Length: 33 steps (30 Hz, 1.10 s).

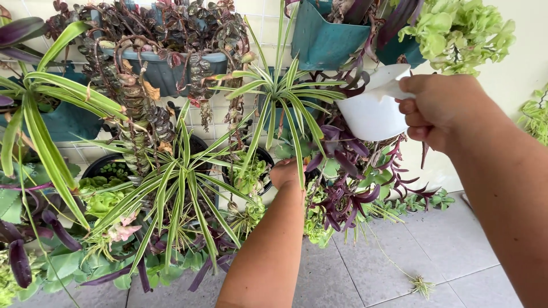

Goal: Watering potted plants on a balcony using a bucket and a dipper.

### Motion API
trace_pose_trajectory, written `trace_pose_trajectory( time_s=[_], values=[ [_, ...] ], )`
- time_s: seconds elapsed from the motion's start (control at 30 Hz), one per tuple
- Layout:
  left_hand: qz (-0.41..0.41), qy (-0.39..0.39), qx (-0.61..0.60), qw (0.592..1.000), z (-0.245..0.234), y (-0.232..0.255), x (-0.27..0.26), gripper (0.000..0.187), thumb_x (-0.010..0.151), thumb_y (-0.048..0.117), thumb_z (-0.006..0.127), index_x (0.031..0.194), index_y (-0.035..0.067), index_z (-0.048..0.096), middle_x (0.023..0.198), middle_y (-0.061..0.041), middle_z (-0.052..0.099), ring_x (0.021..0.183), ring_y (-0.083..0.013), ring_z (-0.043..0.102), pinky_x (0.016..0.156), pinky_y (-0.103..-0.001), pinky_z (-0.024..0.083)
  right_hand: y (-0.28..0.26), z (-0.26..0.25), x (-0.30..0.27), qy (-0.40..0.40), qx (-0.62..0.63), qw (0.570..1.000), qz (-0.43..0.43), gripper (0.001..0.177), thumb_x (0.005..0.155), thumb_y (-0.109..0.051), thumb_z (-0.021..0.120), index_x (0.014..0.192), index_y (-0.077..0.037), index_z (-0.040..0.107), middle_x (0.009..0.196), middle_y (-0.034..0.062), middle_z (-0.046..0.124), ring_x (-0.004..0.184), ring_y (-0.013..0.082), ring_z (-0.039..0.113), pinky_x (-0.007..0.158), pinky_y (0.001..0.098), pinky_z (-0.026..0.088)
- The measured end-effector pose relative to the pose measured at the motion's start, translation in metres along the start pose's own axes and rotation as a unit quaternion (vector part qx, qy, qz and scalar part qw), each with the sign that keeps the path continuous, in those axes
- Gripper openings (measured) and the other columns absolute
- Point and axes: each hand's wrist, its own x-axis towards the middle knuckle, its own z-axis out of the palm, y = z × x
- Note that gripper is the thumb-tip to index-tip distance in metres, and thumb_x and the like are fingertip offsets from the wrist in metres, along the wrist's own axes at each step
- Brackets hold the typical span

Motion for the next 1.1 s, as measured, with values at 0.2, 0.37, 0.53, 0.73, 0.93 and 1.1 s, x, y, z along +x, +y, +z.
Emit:
trace_pose_trajectory(
  time_s=[0.2,0.37,0.53,0.73,0.93,1.1],
  values=[
    [-0.013,-0.01,-0.062,0.998,0.005,-0.01,0.027,0.019,0.078,-0.004,0.081,0.094,-0.011,0.072,0.092,-0.02,0.075,0.067,-0.0218,0.072,0.059,-0.031,0.063,0.011,-0.025,0.006,-0.032,0.023,0.999,0.017,0.014,0.103,-0.023,0.056,0.095,-0.013,0.05,0.062,-0.0037,0.039,0.05,0.0083,0.023,0.049,0.0287,0.024],
    [-0.022,-0.022,0.05,0.998,0.001,0.018,0.018,0.015,0.081,0.002,0.08,0.088,-0.01,0.073,0.086,-0.019,0.077,0.064,-0.0228,0.073,0.055,-0.032,0.059,0.019,-0.046,0.002,-0.029,0.038,0.999,0.007,0.016,0.106,-0.024,0.051,0.095,-0.013,0.048,0.062,-0.0054,0.032,0.051,0.0077,0.02,0.049,0.0283,0.021],
    [-0.033,-0.023,0.051,0.998,0.003,0.008,0.031,0.013,0.083,0.003,0.078,0.088,-0.008,0.073,0.082,-0.018,0.076,0.063,-0.0246,0.073,0.053,-0.033,0.058,0.043,-0.074,0.004,-0.044,0.045,0.998,-0.005,0.027,0.109,-0.027,0.045,0.105,-0.002,0.055,0.061,-0.0068,0.03,0.049,0.0063,0.018,0.046,0.0275,0.018],
    [-0.036,-0.035,0.029,0.998,0.003,0.019,0.022,0.013,0.084,0.001,0.076,0.093,-0.008,0.073,0.084,-0.017,0.076,0.065,-0.0227,0.075,0.055,-0.03,0.06,0.081,-0.124,0.006,-0.09,0.065,0.993,-0.028,0.037,0.112,-0.031,0.04,0.113,0.001,0.059,0.057,-0.0097,0.031,0.04,0.0036,0.018,0.037,0.025,0.02],
    [-0.035,-0.031,0.049,0.998,0.008,0.011,0.03,0.015,0.087,-0.001,0.074,0.095,-0.013,0.071,0.087,-0.023,0.075,0.066,-0.025,0.074,0.058,-0.031,0.062,0.119,-0.18,0.013,-0.083,0.022,0.996,0.012,0.044,0.112,-0.039,0.041,0.114,0.001,0.062,0.051,-0.0102,0.032,0.032,0.0052,0.019,0.029,0.0269,0.023],
    [-0.008,-0.046,-0.069,0.997,0.009,0.007,0.024,0.014,0.092,-0.006,0.064,0.095,-0.018,0.068,0.09,-0.024,0.071,0.066,-0.0277,0.073,0.06,-0.034,0.062,0.161,-0.219,0.016,-0.088,0.031,0.996,0.017,0.049,0.115,-0.04,0.039,0.117,0.003,0.064,0.051,-0.0085,0.036,0.031,0.0067,0.023,0.026,0.0296,0.026]
  ],
)
